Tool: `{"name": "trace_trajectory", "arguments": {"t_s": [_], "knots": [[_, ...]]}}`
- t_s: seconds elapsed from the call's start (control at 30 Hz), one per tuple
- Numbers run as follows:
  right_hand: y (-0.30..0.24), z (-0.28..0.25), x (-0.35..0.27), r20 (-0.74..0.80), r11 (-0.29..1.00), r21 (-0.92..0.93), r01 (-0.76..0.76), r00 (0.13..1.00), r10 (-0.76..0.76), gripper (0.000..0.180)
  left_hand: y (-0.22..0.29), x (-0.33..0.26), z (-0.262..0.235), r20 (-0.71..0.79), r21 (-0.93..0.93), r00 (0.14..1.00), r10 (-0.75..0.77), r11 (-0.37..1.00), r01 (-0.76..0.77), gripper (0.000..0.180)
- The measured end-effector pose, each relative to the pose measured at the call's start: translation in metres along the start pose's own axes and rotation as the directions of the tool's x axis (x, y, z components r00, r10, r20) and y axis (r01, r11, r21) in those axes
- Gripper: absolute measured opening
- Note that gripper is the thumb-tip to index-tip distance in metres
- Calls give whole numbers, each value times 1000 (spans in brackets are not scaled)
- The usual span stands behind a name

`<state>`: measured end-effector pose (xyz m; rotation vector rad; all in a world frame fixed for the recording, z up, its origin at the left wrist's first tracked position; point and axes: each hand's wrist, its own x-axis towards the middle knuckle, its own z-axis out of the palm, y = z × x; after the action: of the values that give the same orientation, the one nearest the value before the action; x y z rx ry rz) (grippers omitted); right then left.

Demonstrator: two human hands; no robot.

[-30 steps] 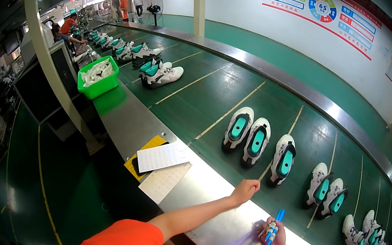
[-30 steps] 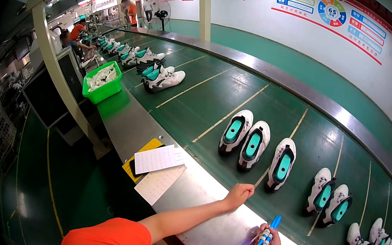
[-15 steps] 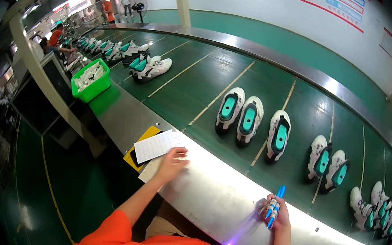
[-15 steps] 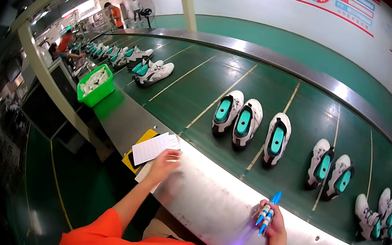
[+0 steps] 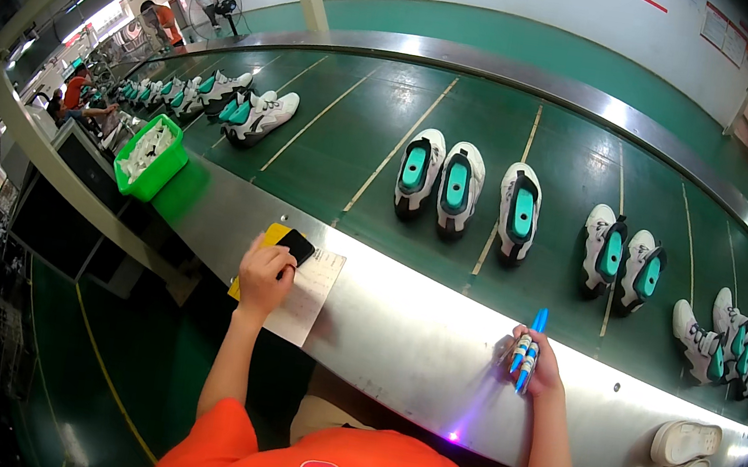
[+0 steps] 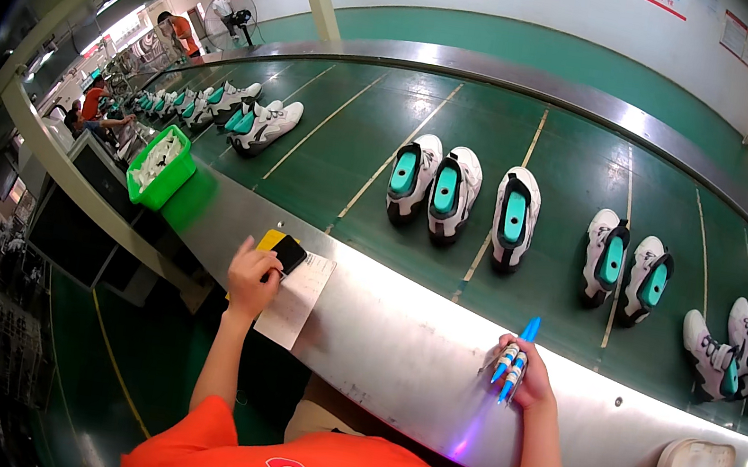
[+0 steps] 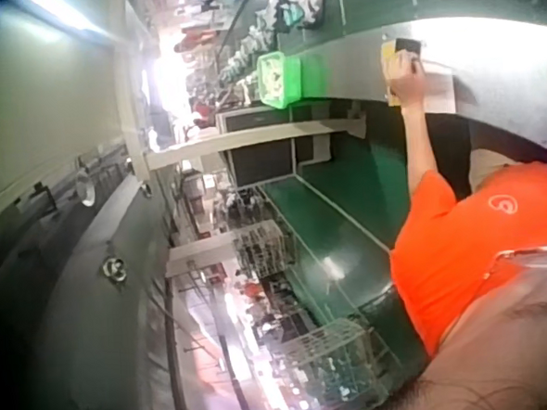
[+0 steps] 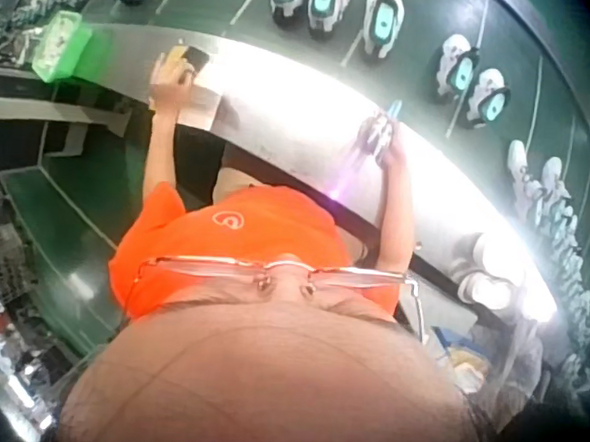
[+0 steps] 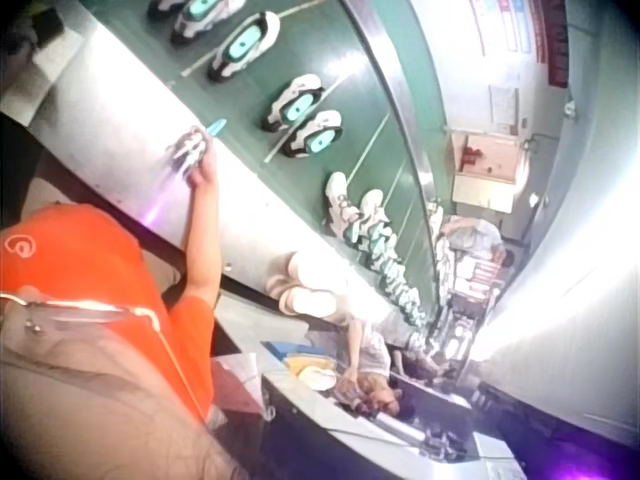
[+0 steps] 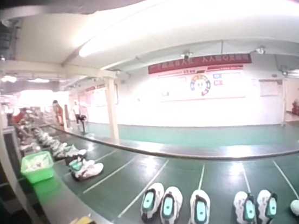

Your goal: The person inspects white and teal sneakers moving along a factory conveyor belt. They pick up individual shoes, examine the soles and uppers, and use a blue UV light to check specific areas. The person also writes on a paper checklist with a pen while monitoring the production line.

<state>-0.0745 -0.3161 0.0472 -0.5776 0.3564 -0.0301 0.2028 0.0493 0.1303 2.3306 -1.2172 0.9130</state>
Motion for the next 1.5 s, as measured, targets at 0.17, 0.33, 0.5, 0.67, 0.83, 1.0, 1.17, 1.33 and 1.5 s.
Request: {"name": "trace_trajectory", "arguments": {"t_s": [0.17,0.33,0.5,0.67,0.83,1.0,1.17,1.33,1.5], "knots": [[1,3,1,-1,1000,-1,-13,1000,13,24,62,21,-9,-105,-888,941,-323,457,58,23],[1,2,-3,46,999,24,46,998,-47,20,119,18,22,158,-657,987,-7,-747,99,34],[-21,42,-47,-175,896,172,409,908,-381,17,176,0,18,278,-417,950,146,-873,255,36],[-16,95,-108,-133,749,105,654,756,-641,19,204,-10,12,183,-240,929,322,-902,359,36],[19,142,-130,-223,723,-15,690,703,-675,27,209,-5,-10,264,-296,900,346,-860,417,40],[52,166,-131,-157,531,-329,781,509,-846,45,212,-11,-9,195,-253,917,347,-886,389,36],[75,174,-135,-52,302,-515,802,322,-945,48,212,-16,-11,97,-208,943,318,-920,331,26],[85,170,-128,59,63,-517,854,109,-992,48,211,-22,-14,63,-214,957,283,-933,290,25],[94,166,-135,66,43,-567,823,98,-993,49,214,-25,-16,29,-206,981,193,-959,195,31]]}}
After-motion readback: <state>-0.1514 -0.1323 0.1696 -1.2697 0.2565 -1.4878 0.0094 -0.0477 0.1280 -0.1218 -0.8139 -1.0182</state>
